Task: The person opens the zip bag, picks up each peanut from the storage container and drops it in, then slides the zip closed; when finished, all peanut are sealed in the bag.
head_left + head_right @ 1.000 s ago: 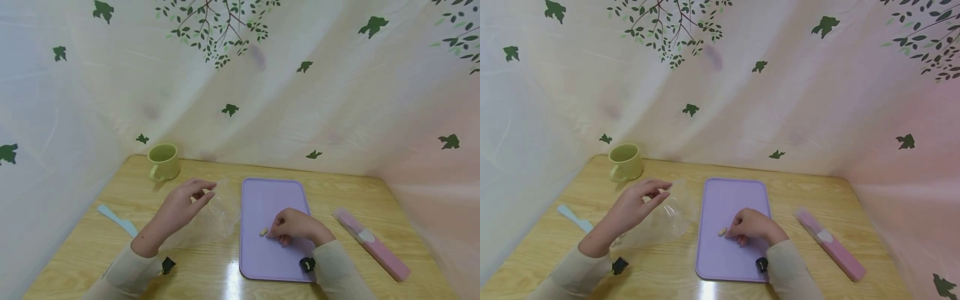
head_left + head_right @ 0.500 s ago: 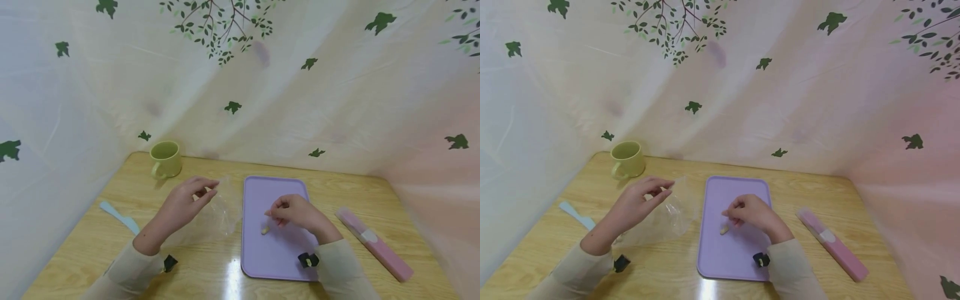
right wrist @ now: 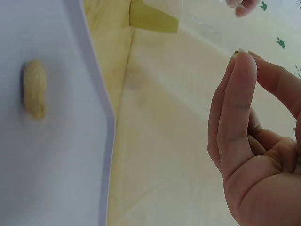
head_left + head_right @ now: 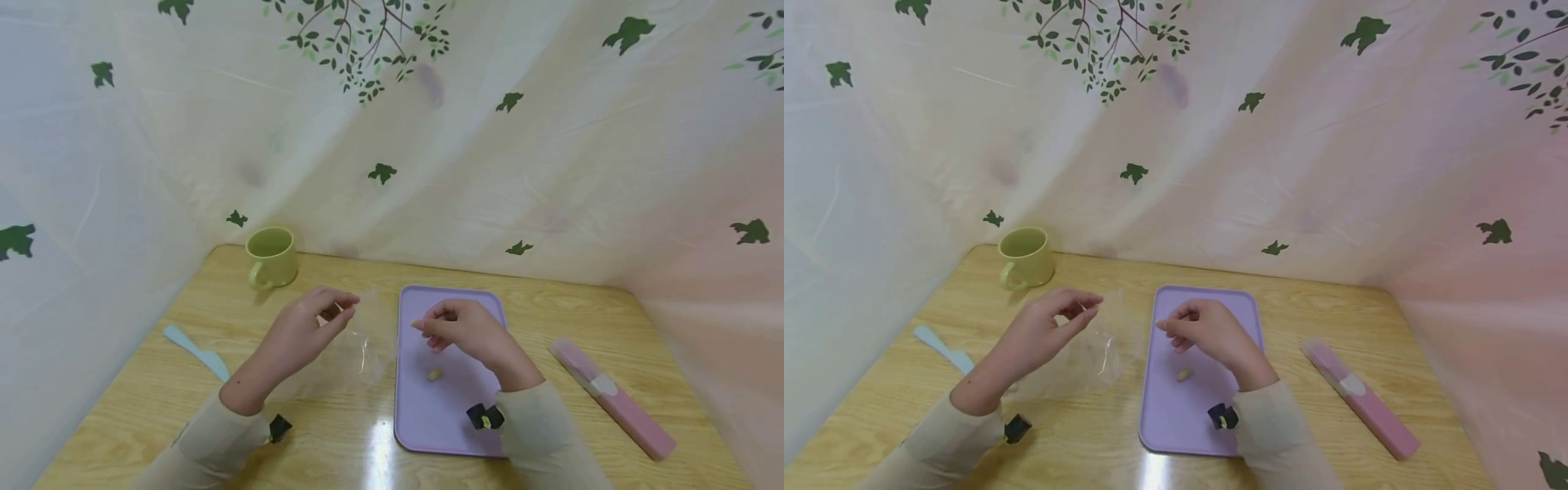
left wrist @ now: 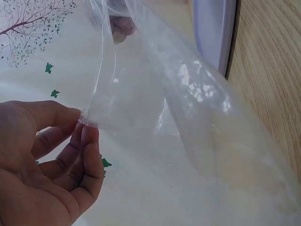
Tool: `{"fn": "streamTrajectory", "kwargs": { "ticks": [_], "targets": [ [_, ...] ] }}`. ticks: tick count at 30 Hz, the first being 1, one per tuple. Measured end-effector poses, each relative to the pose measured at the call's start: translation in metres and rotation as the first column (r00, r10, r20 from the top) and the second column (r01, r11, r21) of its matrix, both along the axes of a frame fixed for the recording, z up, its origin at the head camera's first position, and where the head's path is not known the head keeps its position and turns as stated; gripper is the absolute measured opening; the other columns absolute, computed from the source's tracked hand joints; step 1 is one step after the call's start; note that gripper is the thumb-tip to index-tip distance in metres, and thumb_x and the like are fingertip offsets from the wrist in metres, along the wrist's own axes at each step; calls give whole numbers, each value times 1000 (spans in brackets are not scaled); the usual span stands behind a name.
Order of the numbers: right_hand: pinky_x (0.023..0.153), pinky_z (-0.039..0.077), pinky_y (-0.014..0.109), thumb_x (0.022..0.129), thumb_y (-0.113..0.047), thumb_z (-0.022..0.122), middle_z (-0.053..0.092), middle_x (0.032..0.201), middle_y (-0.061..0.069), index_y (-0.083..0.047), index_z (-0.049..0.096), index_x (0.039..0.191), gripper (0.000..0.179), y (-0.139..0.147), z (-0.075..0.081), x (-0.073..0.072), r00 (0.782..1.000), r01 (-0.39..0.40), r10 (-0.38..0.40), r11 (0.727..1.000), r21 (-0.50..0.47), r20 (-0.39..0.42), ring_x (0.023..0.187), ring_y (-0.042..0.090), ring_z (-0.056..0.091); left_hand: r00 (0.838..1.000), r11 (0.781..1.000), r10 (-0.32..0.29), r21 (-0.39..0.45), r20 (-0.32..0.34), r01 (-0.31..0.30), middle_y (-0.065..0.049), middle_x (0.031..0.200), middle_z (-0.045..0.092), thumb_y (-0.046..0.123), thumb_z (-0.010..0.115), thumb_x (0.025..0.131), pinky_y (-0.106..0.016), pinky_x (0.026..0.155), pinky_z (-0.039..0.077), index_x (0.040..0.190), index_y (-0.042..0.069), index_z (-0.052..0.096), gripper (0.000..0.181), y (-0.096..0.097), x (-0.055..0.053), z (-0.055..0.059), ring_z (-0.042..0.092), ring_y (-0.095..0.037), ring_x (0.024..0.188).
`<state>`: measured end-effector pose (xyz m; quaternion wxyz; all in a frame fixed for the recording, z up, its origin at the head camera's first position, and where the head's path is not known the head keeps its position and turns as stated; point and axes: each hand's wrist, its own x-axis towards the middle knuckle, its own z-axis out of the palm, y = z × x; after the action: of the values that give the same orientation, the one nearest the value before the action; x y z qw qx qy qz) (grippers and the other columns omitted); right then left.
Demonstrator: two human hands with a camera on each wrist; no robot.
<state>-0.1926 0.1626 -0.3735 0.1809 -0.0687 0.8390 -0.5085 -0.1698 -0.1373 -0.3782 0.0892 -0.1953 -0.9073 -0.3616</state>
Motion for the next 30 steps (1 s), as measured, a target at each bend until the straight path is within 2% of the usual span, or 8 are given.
{"fn": "streamTrajectory", "kwargs": {
  "ticks": [6, 13, 18, 22, 30],
  "targets": [
    [91, 63, 52, 95, -37, 82, 77, 97, 9, -6, 75, 105, 34, -14, 1, 0, 1000, 26, -26, 999, -40, -1, 78, 19, 75, 1000, 1000, -9, 16, -12, 9, 1, 105, 76, 17, 72, 104, -24, 76, 58, 124, 15, 77, 21, 0, 1, 1, 70, -11, 91],
    [89, 64, 51, 96, -29, 82, 78, 102, 14, -6, 76, 106, 26, -30, 1, 3, 1000, 9, -7, 993, -115, 17, 79, 17, 74, 1000, 999, -15, 34, -22, 15, 2, 104, 77, 16, 72, 104, -24, 75, 58, 122, 14, 77, 19, 1, 1, -1, 70, -10, 91],
    [90, 64, 52, 95, -29, 83, 79, 104, 16, -7, 75, 108, 27, -38, -2, 5, 1000, -1, 3, 995, -104, 15, 78, 16, 74, 999, 999, -21, 37, -27, 22, 2, 104, 77, 16, 72, 104, -25, 75, 58, 122, 14, 77, 19, 1, 1, -1, 70, -10, 90],
    [87, 65, 48, 95, -28, 83, 79, 106, 19, -7, 75, 107, 25, -42, -4, 7, 1000, -1, 2, 997, -83, 4, 77, 16, 74, 999, 999, -24, 39, -32, 25, 1, 104, 77, 16, 72, 104, -24, 76, 58, 122, 13, 77, 19, 1, 1, -1, 71, -11, 90],
    [86, 64, 48, 95, -28, 83, 79, 99, 15, -11, 75, 106, 22, -45, -6, 11, 999, -23, 22, 1000, -13, -27, 75, 15, 74, 999, 999, -22, 49, -31, 23, 2, 103, 77, 15, 72, 104, -24, 76, 58, 122, 12, 77, 19, 0, 1, -2, 71, -11, 91]
  ]
}}
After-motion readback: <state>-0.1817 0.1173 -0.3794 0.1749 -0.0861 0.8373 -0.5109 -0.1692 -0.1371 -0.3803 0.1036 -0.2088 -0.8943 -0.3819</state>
